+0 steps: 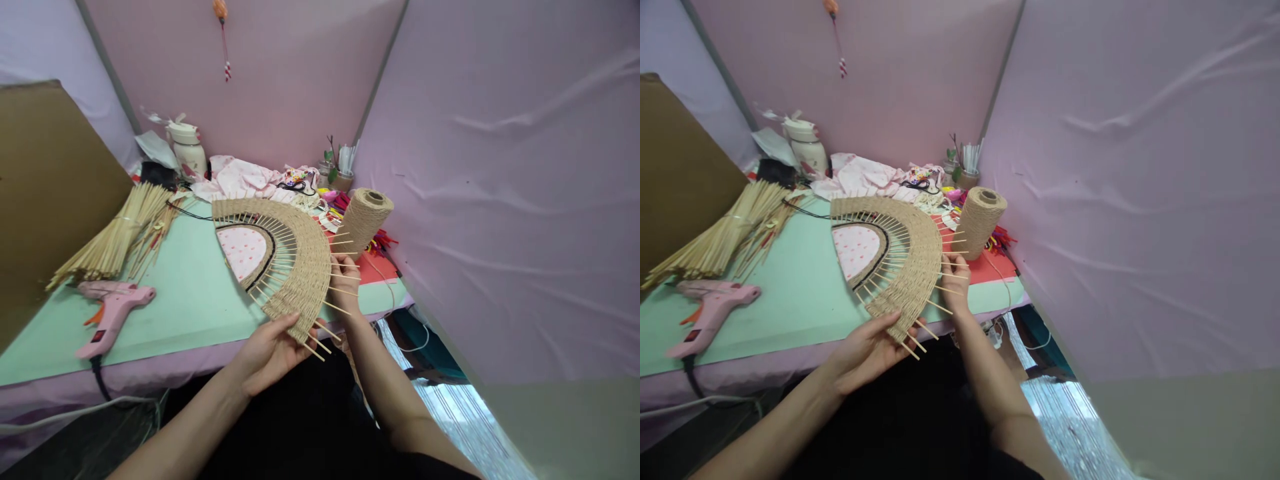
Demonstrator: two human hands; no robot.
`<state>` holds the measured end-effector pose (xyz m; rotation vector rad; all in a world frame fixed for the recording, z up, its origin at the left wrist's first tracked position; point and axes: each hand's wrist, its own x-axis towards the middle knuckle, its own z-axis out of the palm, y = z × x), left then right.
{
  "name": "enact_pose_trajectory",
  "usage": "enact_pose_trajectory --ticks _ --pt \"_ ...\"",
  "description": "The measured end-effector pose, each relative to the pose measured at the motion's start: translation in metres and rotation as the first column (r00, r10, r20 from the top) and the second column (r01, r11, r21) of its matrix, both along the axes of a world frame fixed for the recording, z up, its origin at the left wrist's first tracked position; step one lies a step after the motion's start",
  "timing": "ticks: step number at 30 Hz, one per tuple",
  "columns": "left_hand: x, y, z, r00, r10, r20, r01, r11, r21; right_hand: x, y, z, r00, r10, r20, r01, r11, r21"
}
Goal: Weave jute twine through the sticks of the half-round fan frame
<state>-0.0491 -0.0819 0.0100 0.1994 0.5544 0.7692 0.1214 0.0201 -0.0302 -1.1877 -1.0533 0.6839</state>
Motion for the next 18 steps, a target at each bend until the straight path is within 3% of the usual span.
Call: enact_pose_trajectory --ticks 9,18 --pt "-0.001 -0.001 -0.002 1.000 -0.010 0.016 0.011 1.000 -0.028 0.000 -0.006 0.008 0.997 0.052 -0.063 -0.054 0.998 -0.035" --pt "-0.018 -0.007 -0.008 0.999 -0.010 -0.052 0.009 0.999 -0.032 -0.023 -0.008 -0.001 0.926 0.135 -0.353 -0.153 0.988 -0.025"
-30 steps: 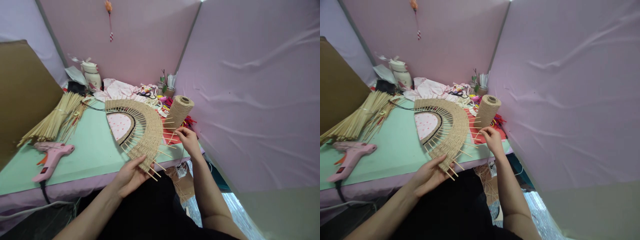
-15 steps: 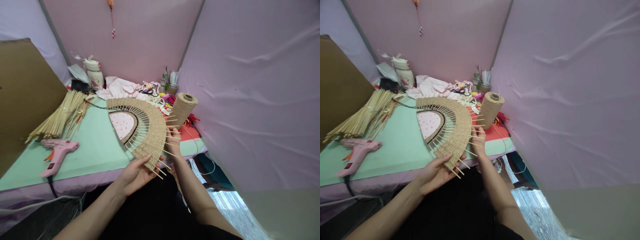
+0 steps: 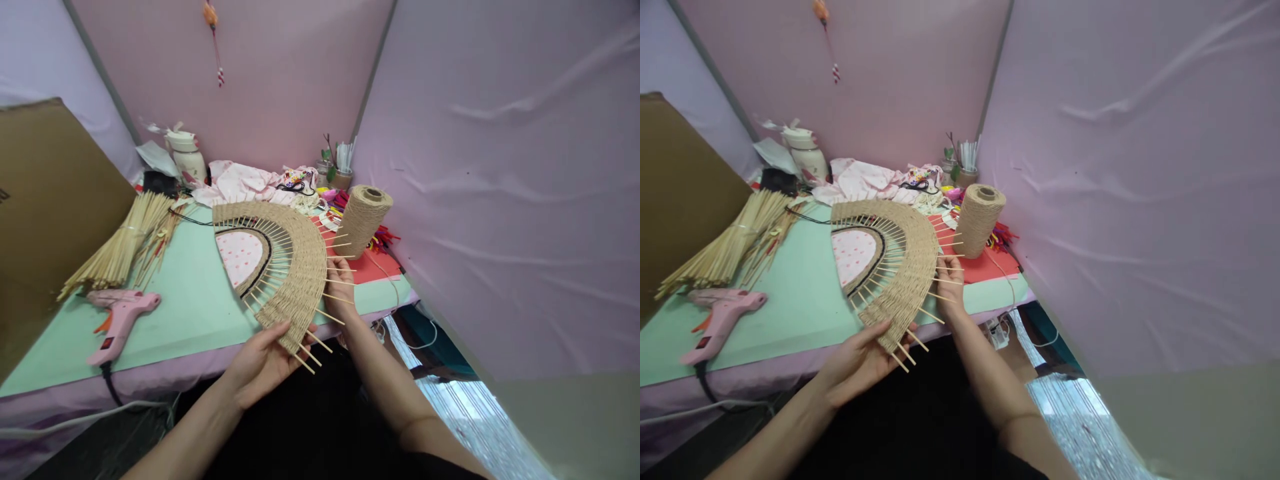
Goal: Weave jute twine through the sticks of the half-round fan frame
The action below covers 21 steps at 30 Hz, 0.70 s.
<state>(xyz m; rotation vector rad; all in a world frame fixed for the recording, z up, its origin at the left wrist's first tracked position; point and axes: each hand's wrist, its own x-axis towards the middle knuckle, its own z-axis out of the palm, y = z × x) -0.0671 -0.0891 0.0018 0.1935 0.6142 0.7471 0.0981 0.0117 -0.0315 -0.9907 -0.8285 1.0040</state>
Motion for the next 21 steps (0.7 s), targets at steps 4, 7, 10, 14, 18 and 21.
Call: enact_pose_trajectory --ticks 4,7,10,14,18,21 --pt "-0.010 -0.005 0.003 0.993 0.013 -0.119 -0.007 0.999 0.052 -0.010 0.002 0.004 0.998 -0.014 -0.054 0.014 1.000 -0.004" --pt "-0.032 -0.013 0.011 0.944 -0.127 -0.303 0.187 0.967 0.176 -0.013 0.003 0.011 0.993 0.004 -0.116 -0.004 1.000 -0.001" --pt "-0.063 -0.022 0.034 0.652 -0.192 -0.734 0.583 0.746 0.322 -0.014 0.003 0.014 0.991 0.032 -0.130 -0.032 0.999 0.003" --pt "-0.077 -0.015 0.080 0.210 0.313 -0.926 0.724 0.587 0.362 -0.014 0.004 0.013 0.987 0.063 -0.148 -0.060 0.998 0.026" --pt "-0.030 0.036 0.102 0.228 0.693 -0.684 0.616 0.442 0.652 -0.013 0.005 0.017 0.991 0.063 -0.114 -0.062 0.998 0.013" --pt "0.014 0.087 0.091 0.328 0.745 -0.581 0.613 0.301 0.731 -0.012 0.007 0.024 0.997 0.068 -0.038 -0.067 0.997 0.046"
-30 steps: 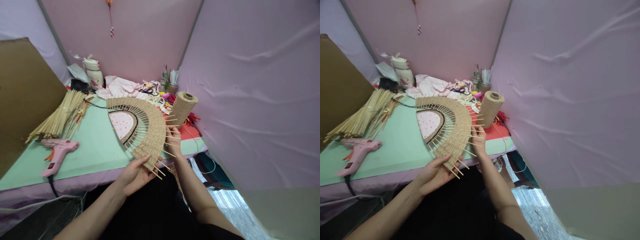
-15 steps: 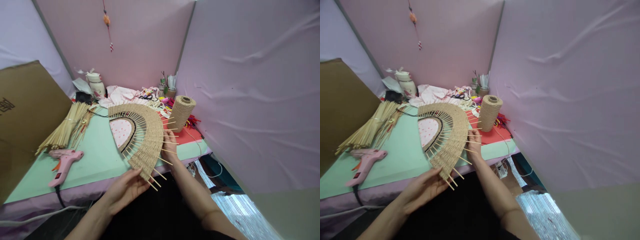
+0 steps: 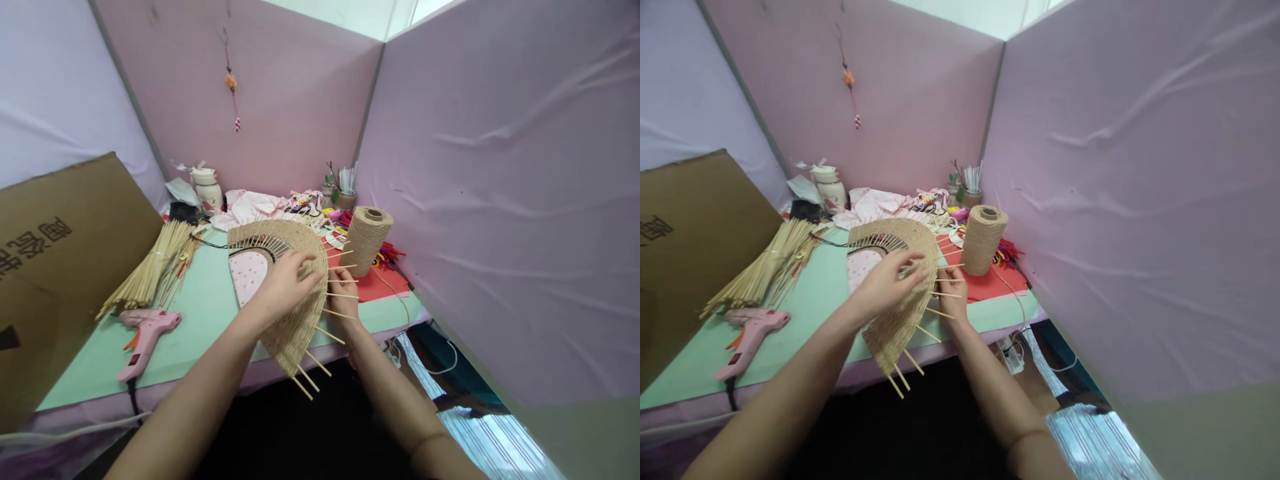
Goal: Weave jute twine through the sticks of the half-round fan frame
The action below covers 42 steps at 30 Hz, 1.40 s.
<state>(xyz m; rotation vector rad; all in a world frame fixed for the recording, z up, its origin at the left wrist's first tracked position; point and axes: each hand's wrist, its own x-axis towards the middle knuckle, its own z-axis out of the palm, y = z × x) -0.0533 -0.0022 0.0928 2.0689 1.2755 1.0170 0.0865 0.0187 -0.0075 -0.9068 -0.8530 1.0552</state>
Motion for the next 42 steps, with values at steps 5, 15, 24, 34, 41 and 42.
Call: enact_pose_trajectory --ticks 5,15,24,34,41,42 --pt "0.017 0.025 -0.022 1.000 0.009 0.004 -0.010 0.981 0.192 0.000 0.004 0.016 0.993 0.021 0.119 -0.036 0.992 0.122" --pt "-0.017 -0.015 -0.023 0.986 0.015 0.168 -0.080 0.918 0.389 0.008 -0.002 0.079 0.639 -0.002 0.769 -0.422 0.835 0.353" --pt "-0.031 -0.031 -0.038 0.926 0.085 0.368 -0.287 0.792 0.539 -0.020 -0.018 0.114 0.445 -0.088 0.891 -0.535 0.772 0.343" --pt "-0.038 -0.034 -0.026 0.892 0.099 0.441 -0.339 0.790 0.510 -0.049 -0.026 0.142 0.667 0.394 0.632 -0.537 0.843 0.041" --pt "-0.039 -0.032 -0.024 0.866 0.093 0.491 -0.367 0.787 0.497 -0.046 -0.030 0.166 0.624 0.634 0.456 -0.653 0.744 -0.141" --pt "-0.039 -0.031 -0.024 0.856 0.096 0.508 -0.377 0.789 0.486 -0.045 -0.032 0.169 0.610 0.635 0.474 -0.655 0.741 -0.151"
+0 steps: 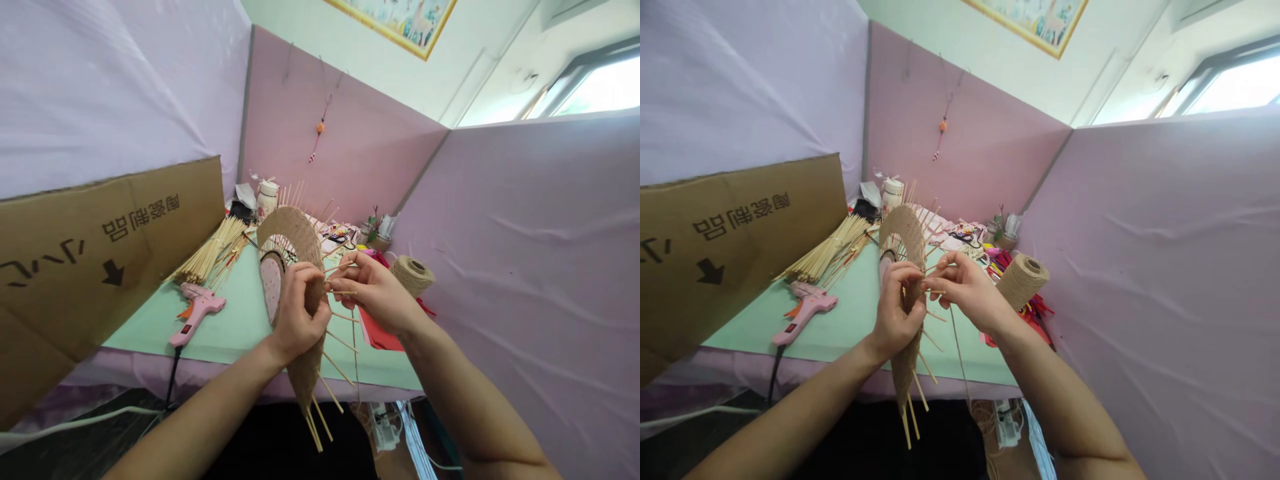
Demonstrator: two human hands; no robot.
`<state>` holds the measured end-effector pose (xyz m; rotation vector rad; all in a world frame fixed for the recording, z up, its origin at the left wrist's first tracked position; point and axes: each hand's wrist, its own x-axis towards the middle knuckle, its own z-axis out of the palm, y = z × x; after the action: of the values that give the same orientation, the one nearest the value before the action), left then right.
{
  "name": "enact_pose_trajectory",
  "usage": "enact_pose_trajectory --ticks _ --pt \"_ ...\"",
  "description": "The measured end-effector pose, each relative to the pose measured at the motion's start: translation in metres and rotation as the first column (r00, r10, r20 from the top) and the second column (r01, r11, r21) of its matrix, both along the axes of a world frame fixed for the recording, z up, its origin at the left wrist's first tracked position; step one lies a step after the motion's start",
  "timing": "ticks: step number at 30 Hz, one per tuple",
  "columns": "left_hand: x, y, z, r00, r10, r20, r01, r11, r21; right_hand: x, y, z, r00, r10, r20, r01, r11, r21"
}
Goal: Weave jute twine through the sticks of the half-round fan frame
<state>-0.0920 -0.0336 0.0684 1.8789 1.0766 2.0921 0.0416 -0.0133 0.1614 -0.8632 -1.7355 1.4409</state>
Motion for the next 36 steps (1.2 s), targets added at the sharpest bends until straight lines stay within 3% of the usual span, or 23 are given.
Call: enact_pose_trajectory --ticks 6,13,16,19,20,21,24,27,29,31,33,36 --pt "-0.002 -0.004 0.007 0.999 0.036 -0.015 -0.037 0.998 -0.049 0.005 -0.007 0.013 0.989 0.023 0.146 -0.045 0.988 0.147" --pt "-0.006 -0.012 0.016 0.999 0.051 0.016 -0.049 0.992 -0.119 0.010 -0.016 0.025 0.933 -0.047 0.358 -0.108 0.910 0.401" --pt "-0.007 -0.013 0.013 0.996 0.090 -0.005 -0.090 0.992 -0.093 0.027 -0.013 0.030 0.816 -0.100 0.569 -0.183 0.890 0.418" --pt "-0.006 -0.012 0.009 0.993 0.115 -0.033 -0.117 0.991 -0.065 0.052 -0.005 0.040 0.573 -0.016 0.819 -0.362 0.892 0.271" --pt "-0.006 -0.011 0.008 0.993 0.114 -0.039 -0.117 0.991 -0.065 0.060 -0.003 0.047 0.537 0.003 0.844 -0.395 0.884 0.248" --pt "-0.005 -0.011 0.008 0.993 0.112 -0.044 -0.115 0.991 -0.068 0.065 -0.003 0.054 0.549 -0.005 0.836 -0.404 0.874 0.270" --pt "-0.002 -0.010 0.009 0.994 0.095 -0.060 -0.099 0.992 -0.072 0.064 -0.010 0.079 0.720 -0.168 0.673 -0.311 0.789 0.530" --pt "0.000 -0.010 0.011 0.993 0.092 -0.070 -0.097 0.993 -0.071 0.037 -0.019 0.093 0.802 -0.344 0.489 -0.233 0.574 0.785" --pt "0.000 -0.011 0.011 0.992 0.101 -0.071 -0.106 0.991 -0.083 0.016 -0.016 0.090 0.837 -0.425 0.345 -0.168 0.399 0.901" --pt "-0.002 -0.013 0.012 0.991 0.111 -0.071 -0.117 0.989 -0.091 0.003 -0.004 0.077 0.854 -0.474 0.213 -0.076 0.292 0.953" --pt "-0.004 -0.014 0.012 0.991 0.112 -0.070 -0.118 0.989 -0.092 0.000 0.014 0.061 0.848 -0.507 0.155 0.011 0.310 0.951" --pt "-0.006 -0.015 0.010 0.991 0.105 -0.080 -0.112 0.990 -0.084 0.009 0.040 0.039 0.829 -0.522 0.201 0.079 0.465 0.882"
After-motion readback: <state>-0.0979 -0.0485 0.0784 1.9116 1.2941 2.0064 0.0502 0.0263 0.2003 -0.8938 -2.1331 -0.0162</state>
